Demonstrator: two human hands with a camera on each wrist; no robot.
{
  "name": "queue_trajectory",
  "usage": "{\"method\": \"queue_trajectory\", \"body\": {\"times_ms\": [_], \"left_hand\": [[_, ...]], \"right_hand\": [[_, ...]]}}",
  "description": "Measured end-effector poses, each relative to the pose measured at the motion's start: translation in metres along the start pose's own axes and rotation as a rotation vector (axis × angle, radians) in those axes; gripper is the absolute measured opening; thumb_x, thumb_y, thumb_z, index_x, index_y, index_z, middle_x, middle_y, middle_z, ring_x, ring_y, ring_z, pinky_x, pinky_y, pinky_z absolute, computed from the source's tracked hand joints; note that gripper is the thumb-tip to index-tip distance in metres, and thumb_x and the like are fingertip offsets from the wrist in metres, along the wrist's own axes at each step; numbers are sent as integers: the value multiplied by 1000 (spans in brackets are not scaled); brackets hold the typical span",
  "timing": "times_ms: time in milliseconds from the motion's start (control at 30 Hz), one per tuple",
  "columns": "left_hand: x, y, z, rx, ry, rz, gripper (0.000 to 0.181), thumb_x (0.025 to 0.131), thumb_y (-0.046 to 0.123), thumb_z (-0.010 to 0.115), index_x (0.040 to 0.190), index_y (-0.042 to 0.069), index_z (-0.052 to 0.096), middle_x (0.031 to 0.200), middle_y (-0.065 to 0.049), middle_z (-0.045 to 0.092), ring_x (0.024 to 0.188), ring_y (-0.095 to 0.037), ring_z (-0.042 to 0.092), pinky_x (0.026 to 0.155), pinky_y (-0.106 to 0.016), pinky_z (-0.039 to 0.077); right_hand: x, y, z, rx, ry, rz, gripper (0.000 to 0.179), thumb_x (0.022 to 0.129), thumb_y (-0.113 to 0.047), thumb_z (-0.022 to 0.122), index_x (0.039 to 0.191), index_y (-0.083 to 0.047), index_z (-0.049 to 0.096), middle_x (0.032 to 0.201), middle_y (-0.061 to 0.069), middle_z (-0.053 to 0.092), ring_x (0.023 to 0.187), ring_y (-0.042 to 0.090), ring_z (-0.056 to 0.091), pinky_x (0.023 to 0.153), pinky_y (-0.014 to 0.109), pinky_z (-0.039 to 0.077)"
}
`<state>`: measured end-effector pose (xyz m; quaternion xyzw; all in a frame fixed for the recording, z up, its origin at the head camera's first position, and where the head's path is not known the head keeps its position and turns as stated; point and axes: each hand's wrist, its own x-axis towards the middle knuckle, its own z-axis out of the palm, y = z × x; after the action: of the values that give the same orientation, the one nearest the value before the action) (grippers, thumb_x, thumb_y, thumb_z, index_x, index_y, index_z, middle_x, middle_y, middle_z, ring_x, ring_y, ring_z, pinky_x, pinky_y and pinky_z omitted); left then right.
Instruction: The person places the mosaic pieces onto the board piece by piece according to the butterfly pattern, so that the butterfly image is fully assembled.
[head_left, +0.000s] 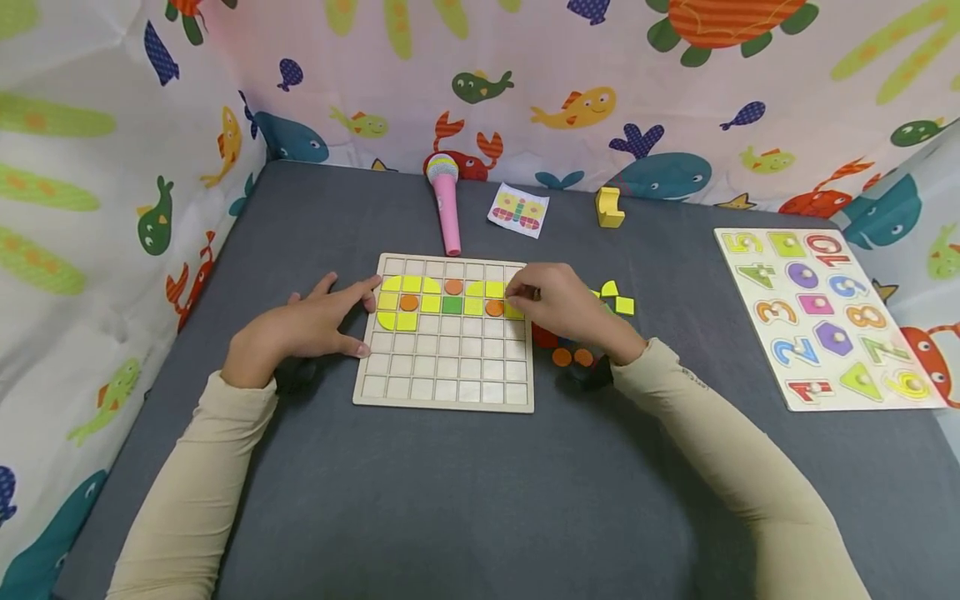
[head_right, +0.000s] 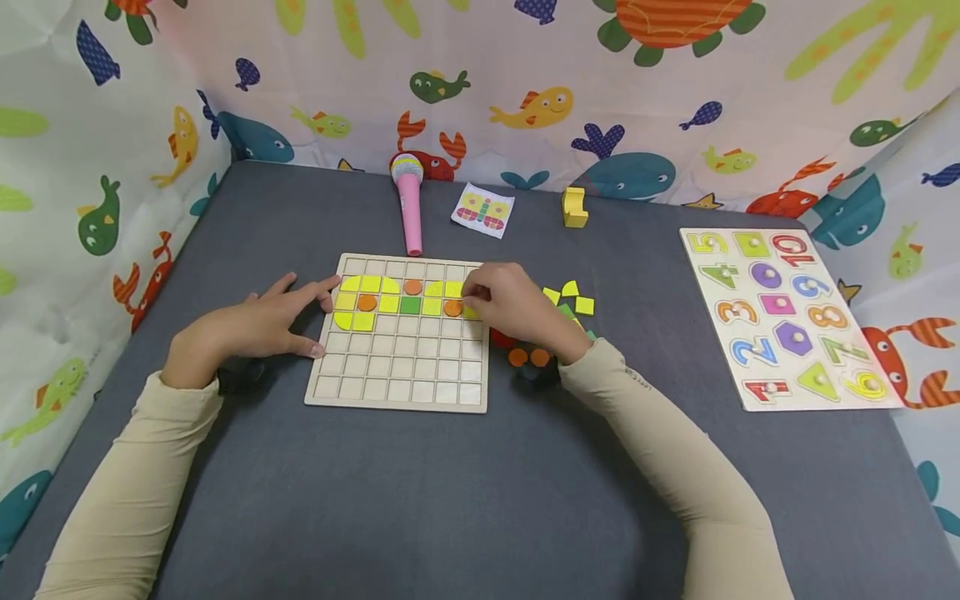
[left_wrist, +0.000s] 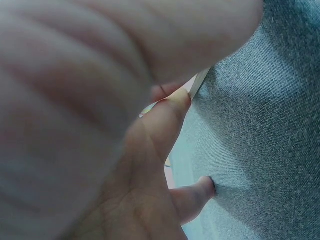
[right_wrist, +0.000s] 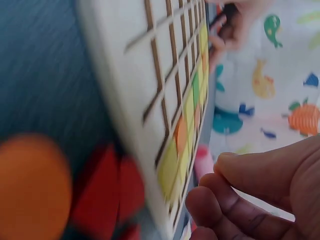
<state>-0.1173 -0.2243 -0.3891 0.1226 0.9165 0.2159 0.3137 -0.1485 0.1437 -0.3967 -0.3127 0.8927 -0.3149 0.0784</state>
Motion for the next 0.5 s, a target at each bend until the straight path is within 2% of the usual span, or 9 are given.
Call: {"method": "queue_trajectory", "body": {"times_ms": [133, 300, 500], "left_hand": [[0, -1, 0, -1, -2, -3, 111, 93, 33, 87, 174, 18, 11, 175, -22, 21, 159, -52, -11, 115, -83, -3], [1, -2, 1, -2, -1, 4, 110, 93, 33, 86, 173, 18, 12, 175, -21, 21, 159, -52, -11, 115, -83, -3], [1, -2, 1, -3, -1, 4, 110, 93, 33, 86, 173, 18, 12, 175, -21, 21, 159, -53, -11, 115, -83, -3]], "right_hand": [[-13, 15, -17, -28, 51, 42, 11, 101, -4, 74, 109, 0, 79, 98, 10, 73, 85, 24, 62, 76, 40, 53], [-27, 38, -33, -85, 95, 136, 13, 101, -5, 73, 111, 1, 79, 102, 12, 72, 90, 27, 62, 79, 44, 54], [-38, 55, -43, -152, 38, 234, 24, 101, -7, 73, 122, 6, 75, 117, 21, 70, 106, 37, 63, 94, 55, 54]]}}
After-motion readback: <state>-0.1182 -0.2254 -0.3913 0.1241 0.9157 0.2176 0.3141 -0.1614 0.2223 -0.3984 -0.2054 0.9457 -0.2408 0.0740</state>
